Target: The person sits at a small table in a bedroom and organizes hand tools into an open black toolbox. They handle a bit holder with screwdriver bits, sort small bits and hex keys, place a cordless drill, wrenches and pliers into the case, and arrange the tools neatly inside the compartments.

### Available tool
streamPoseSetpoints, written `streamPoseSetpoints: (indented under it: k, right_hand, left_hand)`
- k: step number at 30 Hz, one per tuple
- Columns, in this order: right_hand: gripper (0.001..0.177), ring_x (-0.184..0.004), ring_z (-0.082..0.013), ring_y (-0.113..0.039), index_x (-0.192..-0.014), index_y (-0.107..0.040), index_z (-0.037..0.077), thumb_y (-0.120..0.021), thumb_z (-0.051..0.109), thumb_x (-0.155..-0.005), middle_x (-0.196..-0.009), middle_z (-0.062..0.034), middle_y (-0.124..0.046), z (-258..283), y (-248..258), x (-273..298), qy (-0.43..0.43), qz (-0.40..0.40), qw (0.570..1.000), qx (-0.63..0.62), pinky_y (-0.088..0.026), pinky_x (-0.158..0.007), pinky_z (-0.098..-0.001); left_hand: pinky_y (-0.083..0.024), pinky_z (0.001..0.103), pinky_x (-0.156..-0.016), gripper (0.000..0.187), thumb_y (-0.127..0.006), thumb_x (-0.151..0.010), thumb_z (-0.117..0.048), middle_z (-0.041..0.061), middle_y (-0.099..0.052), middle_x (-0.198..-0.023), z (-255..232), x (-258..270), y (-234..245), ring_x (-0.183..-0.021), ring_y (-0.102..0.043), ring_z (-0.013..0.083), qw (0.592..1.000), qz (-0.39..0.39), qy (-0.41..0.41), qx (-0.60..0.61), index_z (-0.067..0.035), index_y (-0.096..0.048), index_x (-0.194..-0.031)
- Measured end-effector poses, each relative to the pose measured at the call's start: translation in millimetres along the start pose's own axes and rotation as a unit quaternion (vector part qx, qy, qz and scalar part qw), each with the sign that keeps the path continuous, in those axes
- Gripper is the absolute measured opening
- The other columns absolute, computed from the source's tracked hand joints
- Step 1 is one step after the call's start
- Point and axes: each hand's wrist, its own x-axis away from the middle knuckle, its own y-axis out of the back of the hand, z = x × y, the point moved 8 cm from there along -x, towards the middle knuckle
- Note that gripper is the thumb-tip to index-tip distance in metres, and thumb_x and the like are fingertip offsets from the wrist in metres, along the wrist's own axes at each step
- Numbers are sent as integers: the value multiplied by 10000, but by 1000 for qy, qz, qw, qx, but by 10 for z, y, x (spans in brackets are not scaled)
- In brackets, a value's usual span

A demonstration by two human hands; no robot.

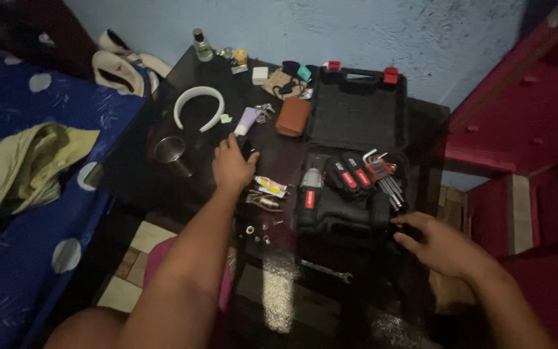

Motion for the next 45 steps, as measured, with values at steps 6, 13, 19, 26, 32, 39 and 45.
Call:
streamPoseSetpoints:
  k: [6,13,19,26,32,39,45]
  right_hand:
    - [421,-1167,-229,-698,-1276,-696,149,-707,305,-884,-1221,-67,-745,-19,7,-65,26,-9,1000,-6,-532,-1009,-343]
    - [352,-1021,-179,-735,-1244,-687,161,-734,273,-913,-1070,-32,-773,-114,-16,-142,-12,28,999,-39,-573,-921,-325]
    - [323,-914,-180,-703,-1189,-710,147,-744,212,-874,-954,-40,-736,-405,-222,-251,97,-36,981,-162,-591,-822,-320]
    - [373,-993,-162,-726,-1237,-672,165,-747,223,-876,-1070,-28,-760,-569,-203,-232,53,-37,995,-72,-594,-898,-302]
    - [440,-1173,-187,-672,-1361,-595,198,-652,306,-938,-1280,-42,-695,-119,49,-83,-25,60,998,-11,-545,-994,-347]
    - [506,-1143,-219,-667,-1399,-617,212,-673,343,-913,-1285,-76,-678,-53,76,-129,-8,23,999,37,-547,-969,-365]
    - [348,-796,-170,-677,-1269,-678,166,-701,264,-937,-903,-57,-715,-314,-167,-298,-42,35,998,-35,-607,-753,-334]
  left_hand:
    - [-479,511,-1035,533,-782,-905,-260,268,-611,-1257,10,-67,-116,-1210,-563,453,994,-35,-52,85,33,-548,-1284]
    - [-511,470,-982,542,-784,-865,-240,271,-659,-1229,-1056,-6,-239,-1165,-632,432,931,-40,-235,277,26,-578,-1290]
    - [-492,500,-1019,576,-760,-883,-247,257,-629,-1251,-1715,83,-786,-1202,-598,430,929,143,-294,175,11,-518,-1336]
    - [-359,583,-1063,534,-541,-994,-325,188,-518,-1397,-1696,122,-994,-1328,-471,379,921,175,-347,-7,-39,-444,-1434]
    - [-285,569,-1123,531,-450,-1015,-418,184,-430,-1502,-1767,161,-890,-1419,-331,382,901,176,-396,-34,-45,-492,-1391]
    - [-228,564,-1195,713,-311,-1054,-553,161,-334,-1615,-1861,329,-900,-1500,-259,349,890,180,-413,-68,-6,-410,-1501]
    - [-177,588,-1206,783,-268,-1001,-640,61,-247,-1670,-1850,329,-1005,-1535,-171,343,920,264,-287,-34,-78,-328,-1542]
